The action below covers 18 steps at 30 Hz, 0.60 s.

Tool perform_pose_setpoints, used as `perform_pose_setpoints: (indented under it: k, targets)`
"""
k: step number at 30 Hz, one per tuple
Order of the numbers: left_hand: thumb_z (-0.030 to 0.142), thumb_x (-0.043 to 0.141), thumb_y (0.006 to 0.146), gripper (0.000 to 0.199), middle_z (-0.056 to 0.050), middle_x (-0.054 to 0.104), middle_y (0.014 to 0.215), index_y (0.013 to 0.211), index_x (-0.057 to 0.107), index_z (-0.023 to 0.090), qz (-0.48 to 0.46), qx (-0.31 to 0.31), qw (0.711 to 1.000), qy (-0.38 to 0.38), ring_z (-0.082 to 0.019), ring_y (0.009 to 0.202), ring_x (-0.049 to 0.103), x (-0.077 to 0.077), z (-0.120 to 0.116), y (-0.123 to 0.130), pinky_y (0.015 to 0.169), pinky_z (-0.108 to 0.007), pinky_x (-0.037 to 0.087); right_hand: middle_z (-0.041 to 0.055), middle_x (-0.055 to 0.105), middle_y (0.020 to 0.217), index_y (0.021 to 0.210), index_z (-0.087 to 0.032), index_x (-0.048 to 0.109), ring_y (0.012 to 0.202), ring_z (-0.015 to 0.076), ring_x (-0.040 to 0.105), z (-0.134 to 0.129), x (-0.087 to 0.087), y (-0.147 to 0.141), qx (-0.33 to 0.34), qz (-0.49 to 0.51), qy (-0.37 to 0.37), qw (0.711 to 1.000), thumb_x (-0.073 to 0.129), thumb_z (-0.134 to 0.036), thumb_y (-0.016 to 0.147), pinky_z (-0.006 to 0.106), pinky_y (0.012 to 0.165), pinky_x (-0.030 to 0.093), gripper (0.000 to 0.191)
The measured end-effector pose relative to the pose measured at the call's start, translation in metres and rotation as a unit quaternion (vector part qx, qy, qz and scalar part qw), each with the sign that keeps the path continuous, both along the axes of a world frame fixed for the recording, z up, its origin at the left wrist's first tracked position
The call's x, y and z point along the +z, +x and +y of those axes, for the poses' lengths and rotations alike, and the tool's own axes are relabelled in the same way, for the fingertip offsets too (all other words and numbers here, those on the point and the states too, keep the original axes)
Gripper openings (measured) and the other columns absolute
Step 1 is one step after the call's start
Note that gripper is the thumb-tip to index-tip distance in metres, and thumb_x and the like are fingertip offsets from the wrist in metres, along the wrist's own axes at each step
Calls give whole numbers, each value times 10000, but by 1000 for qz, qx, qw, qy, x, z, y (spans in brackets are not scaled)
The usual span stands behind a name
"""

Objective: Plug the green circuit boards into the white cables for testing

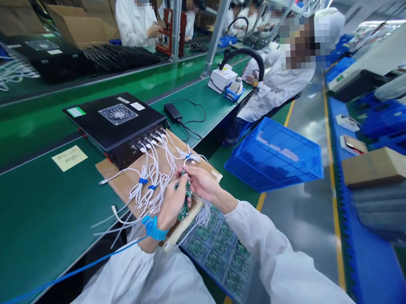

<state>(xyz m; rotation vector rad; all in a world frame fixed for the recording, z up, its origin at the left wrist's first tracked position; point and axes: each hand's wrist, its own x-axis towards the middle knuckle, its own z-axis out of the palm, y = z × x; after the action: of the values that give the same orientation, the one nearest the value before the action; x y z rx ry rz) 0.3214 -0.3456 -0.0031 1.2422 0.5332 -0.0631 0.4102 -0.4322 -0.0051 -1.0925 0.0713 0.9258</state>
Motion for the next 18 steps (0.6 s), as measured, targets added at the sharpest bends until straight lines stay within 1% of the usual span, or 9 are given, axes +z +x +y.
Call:
perform_pose_setpoints:
  k: [4,7,9,12,13,14,15,17,18]
  targets:
    - [603,557,951,453,16,533,568,771,541,186,-17,4,998,61,-116,410,505,-3,-8,3,405,-228,401,48,735,766,985,-114,721,382,41,427,6,-2,-4,-52,10,-39,998,544,-252,1023,140,277,264,228]
    - [571,564,962,421,20,534,557,792,551,186,-27,13,998,50,-114,407,501,-4,-11,3,408,-226,411,30,724,745,1004,-127,719,331,18,311,7,-9,-6,-66,-10,-61,996,570,-342,1021,146,263,200,261]
    - [570,566,963,427,21,508,528,799,576,176,-1,3,1000,15,-114,399,482,-2,-9,2,395,-222,393,40,732,776,1045,-145,714,353,35,352,4,-14,-5,-53,-59,-58,995,615,-418,993,157,278,248,295]
    - [530,581,964,400,6,529,569,885,639,143,44,-45,994,-86,-101,418,456,6,6,0,385,-210,378,75,739,873,1117,-175,689,509,113,574,-10,-22,1,-34,-214,-82,973,585,-553,983,219,414,477,415]
    - [507,592,961,381,-4,556,613,934,653,133,48,-61,990,-117,-92,428,448,9,13,0,385,-203,378,88,735,920,1150,-181,678,590,141,633,-17,-24,5,-34,-296,-113,948,547,-571,998,263,508,552,439]
    - [484,598,961,364,-13,580,658,978,662,127,49,-74,986,-143,-82,436,441,13,20,1,387,-197,379,103,726,976,1192,-186,665,683,169,676,-24,-24,10,-36,-394,-154,906,515,-564,1016,316,621,603,444]
    - [465,597,963,353,-19,593,691,1014,666,122,50,-84,982,-162,-74,440,433,17,29,2,386,-191,377,122,712,1040,1237,-188,652,789,198,702,-30,-24,16,-33,-497,-195,845,500,-533,1031,369,735,621,430]
    - [436,588,968,346,-20,593,713,1059,672,112,57,-114,974,-188,-63,436,414,24,44,4,380,-184,363,162,676,1178,1321,-191,620,1016,259,695,-41,-21,31,3,-683,-247,688,518,-440,1045,459,912,594,386]
    - [427,590,968,347,-20,591,716,1074,674,107,62,-132,970,-196,-61,437,413,27,51,6,378,-182,357,175,659,1236,1343,-192,609,1115,282,668,-44,-19,39,37,-752,-249,610,534,-395,1045,490,968,572,369]
